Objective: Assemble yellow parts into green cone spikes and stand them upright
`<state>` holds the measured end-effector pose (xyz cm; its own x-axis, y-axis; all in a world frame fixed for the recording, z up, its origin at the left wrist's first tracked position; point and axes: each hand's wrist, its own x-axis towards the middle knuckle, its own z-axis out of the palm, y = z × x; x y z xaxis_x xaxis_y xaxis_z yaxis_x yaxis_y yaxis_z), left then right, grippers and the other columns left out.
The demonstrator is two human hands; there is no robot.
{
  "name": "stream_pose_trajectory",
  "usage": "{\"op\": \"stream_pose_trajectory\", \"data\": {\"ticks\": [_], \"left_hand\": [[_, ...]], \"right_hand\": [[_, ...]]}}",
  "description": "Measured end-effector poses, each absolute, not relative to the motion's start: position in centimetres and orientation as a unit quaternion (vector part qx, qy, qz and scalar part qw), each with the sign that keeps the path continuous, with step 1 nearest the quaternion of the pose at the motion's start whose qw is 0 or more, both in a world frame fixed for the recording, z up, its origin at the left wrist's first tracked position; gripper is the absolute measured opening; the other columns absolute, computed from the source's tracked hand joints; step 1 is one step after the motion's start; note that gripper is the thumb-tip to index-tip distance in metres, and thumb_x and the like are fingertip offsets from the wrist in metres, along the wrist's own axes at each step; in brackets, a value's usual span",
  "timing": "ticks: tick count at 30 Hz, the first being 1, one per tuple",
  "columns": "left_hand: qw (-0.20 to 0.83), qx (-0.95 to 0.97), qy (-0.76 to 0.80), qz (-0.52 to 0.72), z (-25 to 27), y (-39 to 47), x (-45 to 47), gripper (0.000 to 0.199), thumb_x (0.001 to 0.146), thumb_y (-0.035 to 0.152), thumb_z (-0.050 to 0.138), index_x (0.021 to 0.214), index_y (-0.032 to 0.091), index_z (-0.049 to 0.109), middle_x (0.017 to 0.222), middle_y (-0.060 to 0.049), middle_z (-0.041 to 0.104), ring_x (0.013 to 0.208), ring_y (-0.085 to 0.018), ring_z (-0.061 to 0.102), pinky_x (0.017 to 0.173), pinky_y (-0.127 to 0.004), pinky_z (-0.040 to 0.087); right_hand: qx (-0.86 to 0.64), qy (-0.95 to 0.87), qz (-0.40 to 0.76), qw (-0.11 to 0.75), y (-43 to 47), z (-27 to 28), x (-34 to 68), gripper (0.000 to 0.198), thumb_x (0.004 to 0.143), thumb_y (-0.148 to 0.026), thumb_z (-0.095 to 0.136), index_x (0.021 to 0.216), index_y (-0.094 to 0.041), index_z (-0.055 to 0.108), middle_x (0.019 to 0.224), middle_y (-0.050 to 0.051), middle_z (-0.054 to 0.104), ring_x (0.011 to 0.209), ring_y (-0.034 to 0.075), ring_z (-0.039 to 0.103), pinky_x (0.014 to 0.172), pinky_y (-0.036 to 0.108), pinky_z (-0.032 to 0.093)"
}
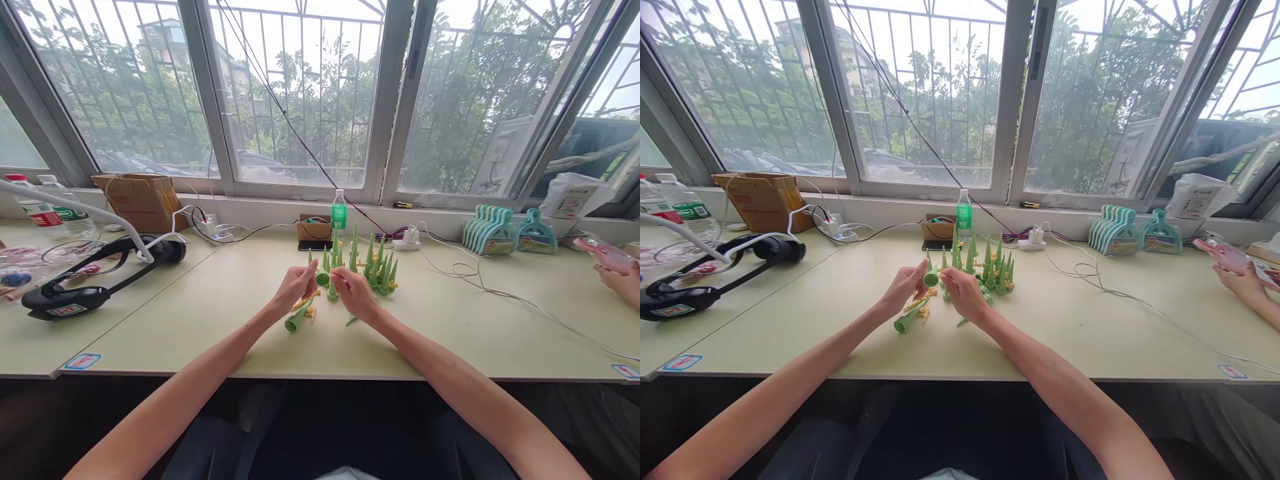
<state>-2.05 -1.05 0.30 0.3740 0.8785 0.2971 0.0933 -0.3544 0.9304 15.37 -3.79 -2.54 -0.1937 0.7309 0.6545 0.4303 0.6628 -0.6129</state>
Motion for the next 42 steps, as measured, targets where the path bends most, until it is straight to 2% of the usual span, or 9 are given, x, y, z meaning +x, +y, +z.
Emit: {"op": "stream_pose_trajectory", "data": {"ticks": [2,6,12,26,31,35,42], "left_hand": [[0.459,0.711,0.351,0.402,0.2,-1.0,-2.1,0.065,0.087,0.064,0.047,0.045,0.015,0.045,0.040,-0.001,0.046,0.035,-0.007,0.039,0.043,-0.023,0.033],[0.468,0.721,0.341,0.381,0.1,-1.0,-2.2,0.062,0.086,0.062,0.052,0.046,0.015,0.046,0.039,0.001,0.045,0.037,-0.007,0.040,0.053,-0.025,0.042],[0.475,0.730,0.328,0.366,0.0,-0.7,-2.5,0.053,0.085,0.057,0.056,0.056,0.014,0.051,0.049,-0.001,0.052,0.039,-0.008,0.042,0.043,-0.022,0.033],[0.429,0.753,0.324,0.378,0.4,-1.4,-2.3,0.045,0.083,0.053,0.061,0.062,0.016,0.047,0.045,0.006,0.040,0.041,-0.008,0.043,0.043,-0.020,0.034],[0.413,0.760,0.323,0.384,0.5,-1.8,-2.3,0.043,0.083,0.054,0.061,0.067,0.017,0.044,0.046,0.007,0.037,0.040,-0.006,0.037,0.040,-0.019,0.029],[0.409,0.768,0.292,0.398,0.0,-1.5,-2.2,0.041,0.083,0.053,0.062,0.072,0.018,0.043,0.054,0.008,0.032,0.042,-0.005,0.037,0.039,-0.018,0.028],[0.327,0.801,0.255,0.433,-1.1,-0.6,-2.2,0.035,0.082,0.044,0.067,0.073,0.016,0.048,0.078,0.003,0.037,0.052,-0.004,0.046,0.046,-0.019,0.041]], "right_hand": [[-0.382,-0.761,0.152,0.501,-3.8,-2.5,15.4,0.037,0.100,-0.044,0.034,0.089,-0.018,0.056,0.067,0.000,0.050,0.056,0.011,0.041,0.055,0.023,0.037],[-0.377,-0.762,0.158,0.502,-3.7,-2.6,15.5,0.034,0.099,-0.043,0.036,0.086,-0.018,0.055,0.066,-0.002,0.048,0.054,0.010,0.039,0.054,0.022,0.035],[-0.387,-0.767,0.145,0.491,-3.5,-2.8,15.6,0.031,0.099,-0.042,0.037,0.085,-0.019,0.053,0.062,-0.004,0.047,0.053,0.010,0.038,0.055,0.022,0.033],[-0.404,-0.775,0.127,0.470,-3.2,-3.0,15.7,0.034,0.100,-0.043,0.033,0.076,-0.020,0.044,0.061,-0.004,0.047,0.054,0.011,0.038,0.055,0.022,0.031],[-0.411,-0.773,0.128,0.466,-3.1,-3.1,15.7,0.036,0.100,-0.043,0.031,0.073,-0.021,0.038,0.061,-0.004,0.044,0.053,0.011,0.035,0.055,0.023,0.030],[-0.420,-0.772,0.120,0.462,-3.0,-3.2,15.7,0.038,0.101,-0.045,0.028,0.072,-0.022,0.036,0.061,-0.004,0.044,0.053,0.011,0.035,0.054,0.024,0.030],[-0.428,-0.766,0.126,0.462,-3.0,-3.2,15.7,0.040,0.101,-0.046,0.025,0.071,-0.022,0.035,0.061,-0.002,0.046,0.054,0.012,0.039,0.055,0.025,0.031]]}}
